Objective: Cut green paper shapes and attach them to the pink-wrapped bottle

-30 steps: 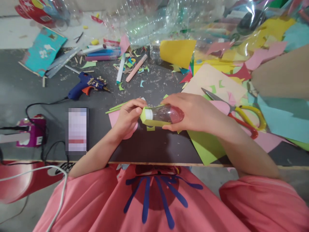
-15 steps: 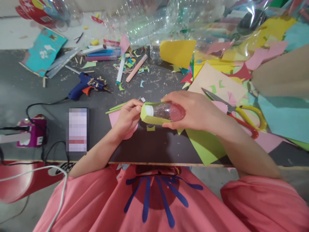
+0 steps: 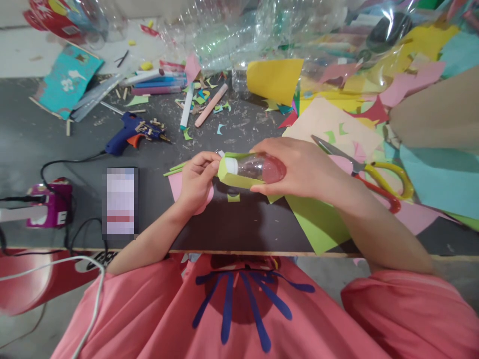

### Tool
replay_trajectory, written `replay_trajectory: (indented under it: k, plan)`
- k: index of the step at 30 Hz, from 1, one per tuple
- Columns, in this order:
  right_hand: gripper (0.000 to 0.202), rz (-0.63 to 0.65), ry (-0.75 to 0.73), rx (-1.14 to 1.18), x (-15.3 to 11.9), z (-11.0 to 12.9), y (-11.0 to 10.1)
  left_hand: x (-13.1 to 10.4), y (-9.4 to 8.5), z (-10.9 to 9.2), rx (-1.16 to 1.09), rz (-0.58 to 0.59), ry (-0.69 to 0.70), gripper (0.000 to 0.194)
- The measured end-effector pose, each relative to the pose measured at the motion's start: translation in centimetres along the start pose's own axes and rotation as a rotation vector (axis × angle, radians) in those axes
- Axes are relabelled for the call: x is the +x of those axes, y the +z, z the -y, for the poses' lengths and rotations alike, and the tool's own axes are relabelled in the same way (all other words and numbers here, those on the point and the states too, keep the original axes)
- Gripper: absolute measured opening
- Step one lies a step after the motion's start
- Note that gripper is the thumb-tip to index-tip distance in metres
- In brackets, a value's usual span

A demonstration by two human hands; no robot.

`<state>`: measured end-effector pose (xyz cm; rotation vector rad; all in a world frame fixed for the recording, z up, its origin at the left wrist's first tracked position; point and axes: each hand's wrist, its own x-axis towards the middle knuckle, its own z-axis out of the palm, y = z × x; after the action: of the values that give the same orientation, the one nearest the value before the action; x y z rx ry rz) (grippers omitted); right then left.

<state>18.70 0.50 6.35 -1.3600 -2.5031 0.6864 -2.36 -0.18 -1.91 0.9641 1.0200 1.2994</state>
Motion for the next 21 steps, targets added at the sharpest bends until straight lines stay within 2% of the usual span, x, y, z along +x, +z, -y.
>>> replay_trajectory:
  k: [14, 18, 21]
  plan:
    - [0.042, 0.016, 0.01, -0.117, 0.23, -0.24, 0.41, -0.09, -0.52, 0.51, 0.091, 0.062, 0.017, 0.016]
    - [0.042, -0.024, 0.021, -0.236, 0.45, -0.71, 0.9, -0.25, -0.31, 0.14, 0.172, 0.134, 0.095, 0.033]
    - [0.041, -0.029, 0.018, -0.314, 0.56, -0.65, 1.03, -0.62, -0.47, 0.01, 0.279, 0.292, 0.142, 0.054]
